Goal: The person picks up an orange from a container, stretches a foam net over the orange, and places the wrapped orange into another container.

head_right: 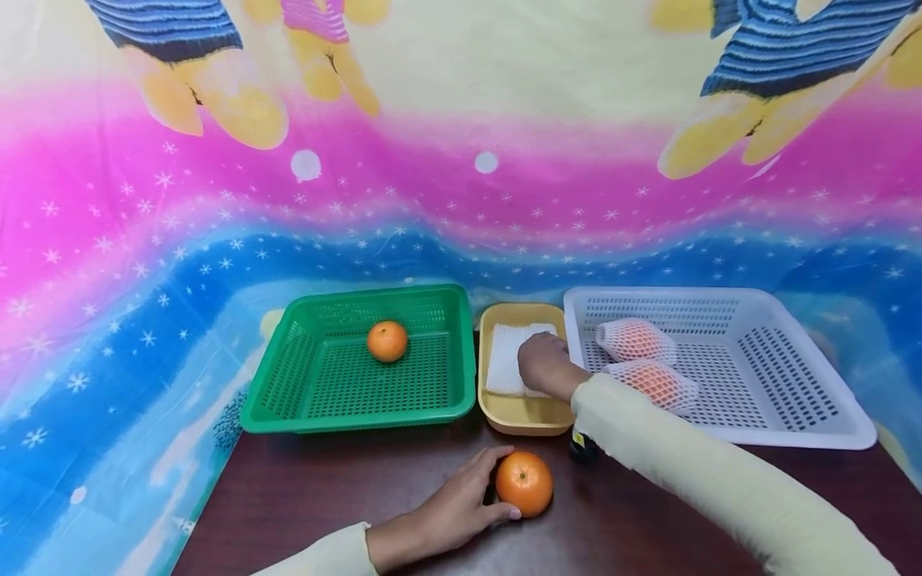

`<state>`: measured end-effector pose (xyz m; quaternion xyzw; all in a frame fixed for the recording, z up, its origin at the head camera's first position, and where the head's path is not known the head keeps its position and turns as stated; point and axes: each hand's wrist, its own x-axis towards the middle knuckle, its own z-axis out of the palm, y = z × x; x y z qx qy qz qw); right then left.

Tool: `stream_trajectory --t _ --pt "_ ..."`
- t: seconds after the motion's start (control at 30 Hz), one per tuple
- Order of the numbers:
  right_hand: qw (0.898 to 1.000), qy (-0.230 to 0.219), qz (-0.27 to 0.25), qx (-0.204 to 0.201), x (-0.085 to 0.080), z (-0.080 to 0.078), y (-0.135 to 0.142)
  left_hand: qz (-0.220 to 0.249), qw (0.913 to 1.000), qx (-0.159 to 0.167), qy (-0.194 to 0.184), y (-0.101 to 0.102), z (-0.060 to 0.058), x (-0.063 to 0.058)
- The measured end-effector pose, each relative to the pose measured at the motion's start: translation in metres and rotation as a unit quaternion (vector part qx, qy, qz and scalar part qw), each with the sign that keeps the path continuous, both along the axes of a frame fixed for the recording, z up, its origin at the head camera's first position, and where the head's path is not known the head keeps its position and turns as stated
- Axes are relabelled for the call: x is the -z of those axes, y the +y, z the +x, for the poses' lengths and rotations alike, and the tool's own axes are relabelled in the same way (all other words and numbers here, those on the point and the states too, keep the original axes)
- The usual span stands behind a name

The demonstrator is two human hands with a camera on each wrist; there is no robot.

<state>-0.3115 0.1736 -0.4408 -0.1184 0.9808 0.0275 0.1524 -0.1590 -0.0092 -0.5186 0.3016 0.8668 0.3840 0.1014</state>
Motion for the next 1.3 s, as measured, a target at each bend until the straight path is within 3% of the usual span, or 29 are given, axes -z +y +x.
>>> stream_trajectory --t 0.17,0.3,0.43,0.57,0.7,0.93,1.1,1.3 --pt "0.998 -0.051 -0.006 0.046 0.004 -0.022 0.004 0.0 1.0 0.002 0.002 0.001 0.0 -0.001" --pt "0.997 -0.049 0.006 0.056 0.011 -0.031 0.008 0.001 0.9999 0.003 0.01 0.001 0.0 -0.001" --pt "0.995 -0.041 -0.043 0.08 0.013 -0.035 0.014 0.004 0.9999 0.001 0.011 0.002 0.0 -0.001" --pt "0.991 -0.034 -0.101 0.085 0.014 -0.037 0.019 0.002 1.0 -0.001 0.004 0.002 0.001 -0.001" --pt "0.992 -0.033 -0.098 0.07 0.016 -0.036 0.021 -0.005 0.9999 -0.002 -0.014 0.002 0.002 -0.002" --pt "0.986 -0.029 -0.124 0.107 0.018 -0.031 0.013 -0.004 0.9999 -0.002 -0.013 0.003 0.003 -0.002" --pt "0.98 -0.034 -0.154 0.121 0.006 -0.027 0.009 -0.002 0.9999 -0.007 -0.011 0.003 0.002 -0.001" --pt "0.974 -0.009 -0.181 0.136 -0.014 -0.023 0.012 -0.003 0.9999 -0.008 -0.009 0.004 0.0 -0.002"
